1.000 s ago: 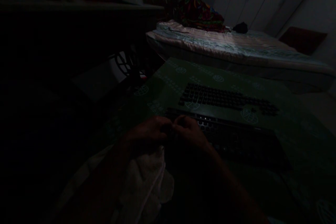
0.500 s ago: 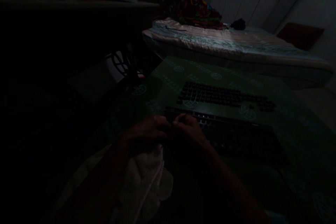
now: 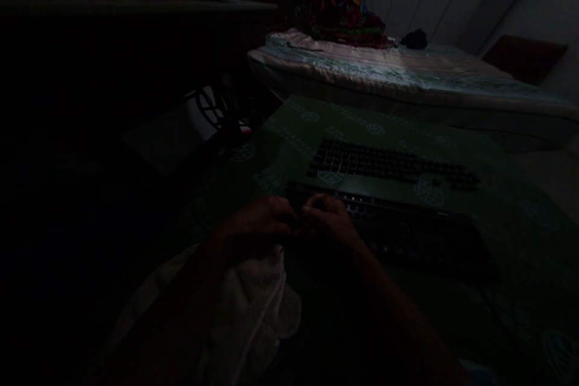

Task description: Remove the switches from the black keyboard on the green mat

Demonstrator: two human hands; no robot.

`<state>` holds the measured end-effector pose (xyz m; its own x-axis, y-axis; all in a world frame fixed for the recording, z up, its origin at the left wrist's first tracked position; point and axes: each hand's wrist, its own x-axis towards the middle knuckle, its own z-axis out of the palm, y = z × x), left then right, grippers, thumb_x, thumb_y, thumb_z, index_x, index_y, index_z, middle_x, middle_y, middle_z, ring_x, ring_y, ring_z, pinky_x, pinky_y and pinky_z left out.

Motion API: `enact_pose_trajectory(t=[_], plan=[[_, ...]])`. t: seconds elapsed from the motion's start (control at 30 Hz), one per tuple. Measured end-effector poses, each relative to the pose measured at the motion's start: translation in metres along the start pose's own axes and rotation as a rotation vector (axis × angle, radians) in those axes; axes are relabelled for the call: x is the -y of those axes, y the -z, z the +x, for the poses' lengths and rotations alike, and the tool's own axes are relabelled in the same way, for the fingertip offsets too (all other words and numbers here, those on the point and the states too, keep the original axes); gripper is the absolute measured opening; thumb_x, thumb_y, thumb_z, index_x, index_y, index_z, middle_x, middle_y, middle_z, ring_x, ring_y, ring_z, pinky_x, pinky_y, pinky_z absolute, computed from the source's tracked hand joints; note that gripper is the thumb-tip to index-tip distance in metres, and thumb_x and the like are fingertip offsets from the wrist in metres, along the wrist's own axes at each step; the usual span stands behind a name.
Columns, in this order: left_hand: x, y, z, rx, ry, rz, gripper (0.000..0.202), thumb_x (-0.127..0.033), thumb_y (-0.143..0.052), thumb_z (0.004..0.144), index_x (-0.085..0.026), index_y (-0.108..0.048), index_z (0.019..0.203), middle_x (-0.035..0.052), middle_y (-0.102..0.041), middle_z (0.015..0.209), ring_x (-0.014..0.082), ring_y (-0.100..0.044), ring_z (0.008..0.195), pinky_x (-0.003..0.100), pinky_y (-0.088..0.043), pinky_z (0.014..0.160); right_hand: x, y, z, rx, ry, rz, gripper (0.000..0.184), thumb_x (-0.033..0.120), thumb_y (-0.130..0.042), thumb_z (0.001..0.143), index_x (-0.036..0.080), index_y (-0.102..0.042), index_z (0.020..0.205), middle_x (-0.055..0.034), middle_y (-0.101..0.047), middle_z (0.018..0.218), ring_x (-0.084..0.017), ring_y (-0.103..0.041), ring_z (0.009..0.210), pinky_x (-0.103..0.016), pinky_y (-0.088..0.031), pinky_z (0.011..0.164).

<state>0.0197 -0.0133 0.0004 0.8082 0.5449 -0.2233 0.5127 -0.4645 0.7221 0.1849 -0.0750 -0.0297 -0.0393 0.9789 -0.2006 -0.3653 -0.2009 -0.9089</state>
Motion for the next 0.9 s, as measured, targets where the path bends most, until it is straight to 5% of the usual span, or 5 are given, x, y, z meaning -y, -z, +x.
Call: enact_pose_trajectory(t=[0.33, 0.63, 0.77, 0.9], plan=[[-0.002, 0.000, 0.000, -0.034, 0.037, 0.011, 0.014, -0.019, -0.054, 0.066, -0.013, -0.066, 0.071, 0.0000, -0.058, 0.069, 0.0115, -0.051, 0.062, 0.021, -0.034, 0.053, 0.000, 0.003, 0.001, 0.028, 0.053, 0.012, 0.020, 0.028, -0.068, 0.067, 0.019, -0.051, 0.074, 0.0005, -0.065, 0.054, -0.016, -0.063, 0.048, -0.022, -0.047, 0.044], [-0.010, 0.007, -0.007, -0.161, 0.131, -0.365, 0.017, -0.021, -0.056, 0.064, -0.015, -0.064, 0.077, -0.0014, -0.061, 0.069, 0.0129, -0.056, 0.063, 0.021, -0.039, 0.053, 0.005, 0.005, -0.001, 0.000, 0.174, 0.119, 0.014, 0.028, -0.063, 0.071, 0.020, -0.051, 0.072, -0.0002, -0.067, 0.064, -0.017, -0.063, 0.051, -0.029, -0.050, 0.049], [-0.011, 0.008, -0.007, -0.282, 0.215, -0.478, 0.017, -0.021, -0.060, 0.061, -0.015, -0.065, 0.076, -0.0018, -0.061, 0.065, 0.0121, -0.056, 0.057, 0.021, -0.040, 0.053, 0.014, 0.002, -0.005, -0.049, 0.218, -0.081, 0.017, 0.034, -0.060, 0.075, 0.019, -0.054, 0.073, -0.0004, -0.065, 0.066, -0.014, -0.061, 0.053, -0.026, -0.048, 0.050], [-0.010, 0.008, -0.006, -0.333, 0.261, -0.623, 0.023, -0.024, -0.065, 0.061, -0.014, -0.066, 0.082, -0.0018, -0.061, 0.059, 0.0114, -0.055, 0.051, 0.022, -0.041, 0.049, 0.022, 0.001, -0.008, -0.120, 0.359, -0.541, 0.021, 0.037, -0.056, 0.078, 0.017, -0.057, 0.072, 0.0002, -0.060, 0.062, -0.012, -0.055, 0.056, -0.023, -0.043, 0.052]])
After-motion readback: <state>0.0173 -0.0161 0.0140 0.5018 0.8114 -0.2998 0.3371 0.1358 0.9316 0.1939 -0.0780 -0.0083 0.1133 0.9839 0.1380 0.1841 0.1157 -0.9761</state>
